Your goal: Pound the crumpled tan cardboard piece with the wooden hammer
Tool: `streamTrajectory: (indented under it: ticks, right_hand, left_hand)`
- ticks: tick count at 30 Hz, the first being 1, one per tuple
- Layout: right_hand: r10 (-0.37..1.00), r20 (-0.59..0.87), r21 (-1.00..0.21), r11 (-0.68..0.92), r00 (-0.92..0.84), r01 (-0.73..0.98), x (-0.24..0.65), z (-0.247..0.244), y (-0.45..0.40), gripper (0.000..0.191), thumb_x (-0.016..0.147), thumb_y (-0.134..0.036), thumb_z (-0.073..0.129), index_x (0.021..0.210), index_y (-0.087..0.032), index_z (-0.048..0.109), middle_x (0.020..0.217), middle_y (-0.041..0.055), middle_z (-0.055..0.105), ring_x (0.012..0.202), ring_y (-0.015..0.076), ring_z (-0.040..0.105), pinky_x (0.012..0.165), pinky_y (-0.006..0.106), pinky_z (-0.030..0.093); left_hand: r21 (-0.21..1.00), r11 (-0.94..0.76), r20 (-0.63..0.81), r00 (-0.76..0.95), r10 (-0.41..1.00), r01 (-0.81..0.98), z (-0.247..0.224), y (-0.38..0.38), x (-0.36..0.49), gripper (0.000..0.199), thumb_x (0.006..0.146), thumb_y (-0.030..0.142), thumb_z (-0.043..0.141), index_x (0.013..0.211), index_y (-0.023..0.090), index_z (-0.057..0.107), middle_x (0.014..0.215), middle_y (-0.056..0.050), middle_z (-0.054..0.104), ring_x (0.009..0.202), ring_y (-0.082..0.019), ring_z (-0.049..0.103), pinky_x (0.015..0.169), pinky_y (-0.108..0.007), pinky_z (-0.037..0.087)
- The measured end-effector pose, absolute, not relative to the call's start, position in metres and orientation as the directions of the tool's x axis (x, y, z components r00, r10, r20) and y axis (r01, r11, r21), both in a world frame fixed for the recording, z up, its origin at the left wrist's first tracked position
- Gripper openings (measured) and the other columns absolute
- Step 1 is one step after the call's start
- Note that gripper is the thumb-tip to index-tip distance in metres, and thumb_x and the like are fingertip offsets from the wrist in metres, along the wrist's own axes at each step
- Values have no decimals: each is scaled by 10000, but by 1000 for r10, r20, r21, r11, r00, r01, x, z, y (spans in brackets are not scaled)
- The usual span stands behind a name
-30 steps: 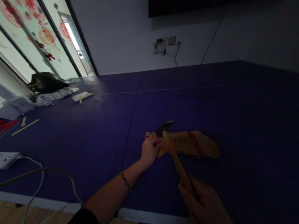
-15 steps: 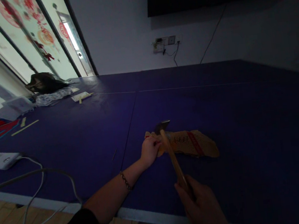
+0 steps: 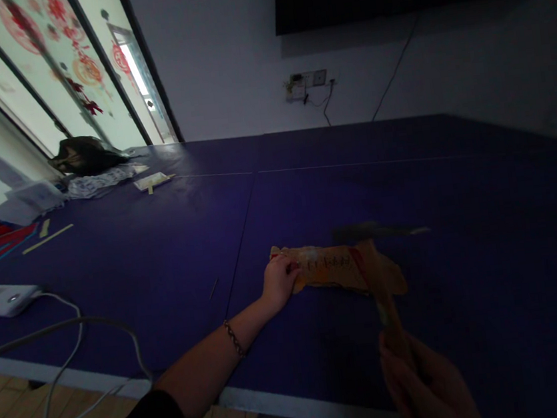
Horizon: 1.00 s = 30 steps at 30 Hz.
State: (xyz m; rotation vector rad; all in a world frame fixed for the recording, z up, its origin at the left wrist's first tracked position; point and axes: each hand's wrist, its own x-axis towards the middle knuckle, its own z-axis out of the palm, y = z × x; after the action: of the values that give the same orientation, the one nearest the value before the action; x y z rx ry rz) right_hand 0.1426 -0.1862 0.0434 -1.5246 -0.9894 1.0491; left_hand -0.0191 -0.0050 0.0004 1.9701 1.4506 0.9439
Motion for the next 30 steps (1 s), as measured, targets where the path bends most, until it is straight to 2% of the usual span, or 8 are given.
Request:
streamTrajectory:
  ticks: [5,11,13,16,18,21,25,30]
  right_hand:
    - [898,-263,-955,-190,353,-229,185,10,-180,458,557,-503,741,817,-187,534,440,-70,481,302,84,421,261,181,343]
    - [898,-264,-937,-153,352,-313,194,-3,-174,392,628,-496,708,627,-189,463,371,-104,414,235,40,345,222,147,314]
    - [893,-273,-931,-152,358,-332,191,-3,-172,413,630,-507,699,586,-191,435,365,-106,405,232,38,339,220,152,319]
    - [891,-284,-920,-148,354,-364,189,-5,-168,423,628,-520,684,563,-197,417,362,-106,397,225,41,326,215,164,317]
    - [892,-281,-911,-132,355,-391,190,-5,-166,413,632,-510,679,563,-198,417,369,-105,399,227,40,326,219,168,322]
    - [898,-276,-884,-98,342,-458,191,-5,-165,411,618,-487,697,556,-194,416,378,-107,402,235,30,322,226,159,325]
    - [908,-270,-872,-90,320,-482,191,-4,-165,413,610,-475,705,547,-192,412,382,-110,397,237,25,319,225,154,321]
    - [919,-268,-877,-109,288,-468,189,-7,-165,389,659,-476,672,587,-195,413,391,-114,404,240,32,332,221,159,333]
  left_hand:
    - [760,-278,235,152,960,587,2,-12,-20,439,648,124,699,1054,154,535,883,-42,634,823,-166,592,770,-301,455]
    - [685,-452,393,232,890,572,12,-19,-25,819,587,172,760,1274,152,316,1129,-105,575,1058,-211,522,936,-355,391]
    - [615,-483,442,235,866,623,23,-19,-34,781,635,212,730,1288,147,307,1172,-119,546,1059,-210,518,933,-351,393]
    - [423,-411,443,212,871,808,46,-22,-60,458,751,212,610,1183,171,467,1191,-104,538,1110,-234,475,954,-359,365]
    - [265,-254,359,149,921,930,56,-28,-85,307,788,209,544,1092,172,553,1135,-104,574,1080,-260,489,931,-365,369]
    - [114,16,231,-42,972,993,57,-40,-127,308,819,244,471,1090,125,556,1073,-138,594,1011,-279,530,859,-356,401]
    - [65,143,107,-150,983,988,41,-57,-164,296,838,284,418,987,88,583,967,-147,617,910,-244,579,779,-292,421]
    - [63,112,81,-117,990,992,40,-64,-171,285,855,253,352,902,130,605,901,-122,633,848,-225,593,738,-281,416]
